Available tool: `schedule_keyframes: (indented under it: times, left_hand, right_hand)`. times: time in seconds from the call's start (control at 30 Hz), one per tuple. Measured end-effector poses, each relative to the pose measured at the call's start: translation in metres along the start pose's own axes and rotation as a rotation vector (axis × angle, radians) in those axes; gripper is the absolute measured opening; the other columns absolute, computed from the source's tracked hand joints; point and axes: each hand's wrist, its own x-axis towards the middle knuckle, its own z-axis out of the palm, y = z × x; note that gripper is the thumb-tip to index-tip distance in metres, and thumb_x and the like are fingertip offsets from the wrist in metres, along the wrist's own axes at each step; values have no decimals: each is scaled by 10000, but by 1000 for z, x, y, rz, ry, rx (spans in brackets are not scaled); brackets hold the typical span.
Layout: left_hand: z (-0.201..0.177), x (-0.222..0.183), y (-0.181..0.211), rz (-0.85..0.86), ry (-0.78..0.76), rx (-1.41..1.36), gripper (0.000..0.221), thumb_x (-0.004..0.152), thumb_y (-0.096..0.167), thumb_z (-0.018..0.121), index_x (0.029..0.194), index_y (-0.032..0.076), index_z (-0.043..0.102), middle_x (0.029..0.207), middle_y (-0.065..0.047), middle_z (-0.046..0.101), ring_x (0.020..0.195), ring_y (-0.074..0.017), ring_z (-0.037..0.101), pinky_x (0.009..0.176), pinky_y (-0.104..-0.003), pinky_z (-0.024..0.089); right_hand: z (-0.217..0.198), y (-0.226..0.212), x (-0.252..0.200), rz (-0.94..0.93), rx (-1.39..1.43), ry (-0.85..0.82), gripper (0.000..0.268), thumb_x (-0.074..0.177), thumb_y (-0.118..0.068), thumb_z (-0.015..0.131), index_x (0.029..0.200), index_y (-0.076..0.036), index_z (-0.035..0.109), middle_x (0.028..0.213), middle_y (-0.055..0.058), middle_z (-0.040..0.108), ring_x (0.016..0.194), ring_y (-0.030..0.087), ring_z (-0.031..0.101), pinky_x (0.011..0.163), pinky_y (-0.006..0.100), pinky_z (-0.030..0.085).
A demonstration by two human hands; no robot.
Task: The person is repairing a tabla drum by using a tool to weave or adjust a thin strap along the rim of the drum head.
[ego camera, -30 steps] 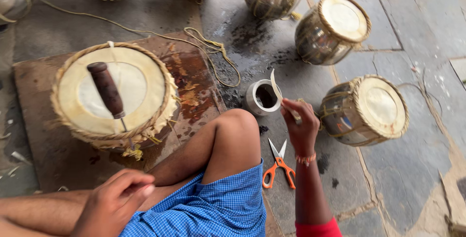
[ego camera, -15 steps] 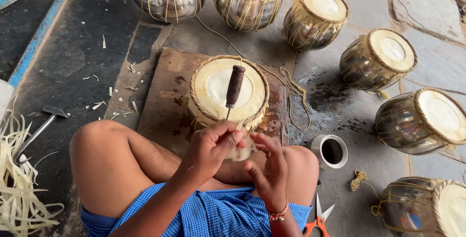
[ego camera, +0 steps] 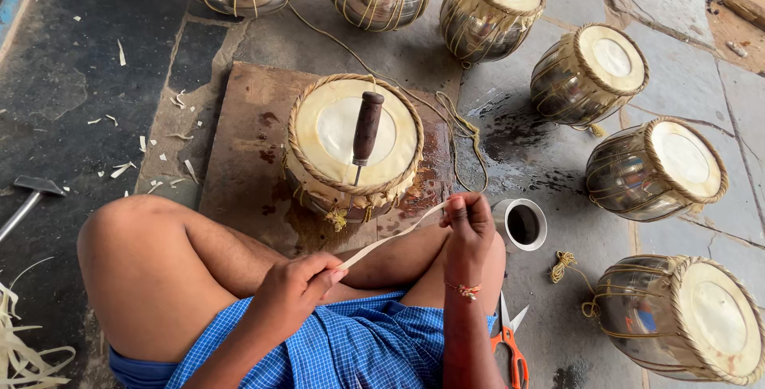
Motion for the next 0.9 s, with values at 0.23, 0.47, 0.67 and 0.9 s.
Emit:
schedule_keyframes:
  times: [0.23, 0.47, 0.67, 0.9]
  left_hand:
    - [-48, -1, -19, -51, -88, 325, 231, 904, 311, 671, 969, 118, 782, 878, -80, 793, 851, -251, 756, 761, -357, 559]
    - [-13, 27, 29, 608, 362, 441, 537, 869, 366, 637, 1325, 86, 581, 1171, -137, 716, 1010, -274, 713, 820, -432, 506]
    - [9, 33, 19, -61, -40, -120, 304, 897, 153, 707, 1200, 150, 734, 785, -83, 755, 661, -260, 733, 593, -346, 582]
    - [1, 42, -24, 95, 258, 56, 76, 898, 130, 697, 932, 64, 714, 788, -123, 736, 729, -296, 739, 648, -396, 555]
  right_hand:
    - [8, -43, -4, 48, -260, -48, 207, 1034, -224, 656, 940, -41, 633, 755, -6, 580, 673, 86, 520, 624, 234, 433]
    - [67, -93, -40, -28, -341, -553, 127, 920, -137, 759, 906, -25, 700, 833, 60, 644, 777, 127, 599, 696, 283, 488]
    - [45, -43, -55, -35, -459, -504, 177, 866, -104, 821, 843, -5, 676, 738, 86, 552, 694, 207, 547, 631, 338, 452]
    - [59, -46, -14, -264, -646, -255, 180, 922, -130, 738, 831, -18, 631, 739, 93, 601, 677, 201, 584, 628, 326, 458]
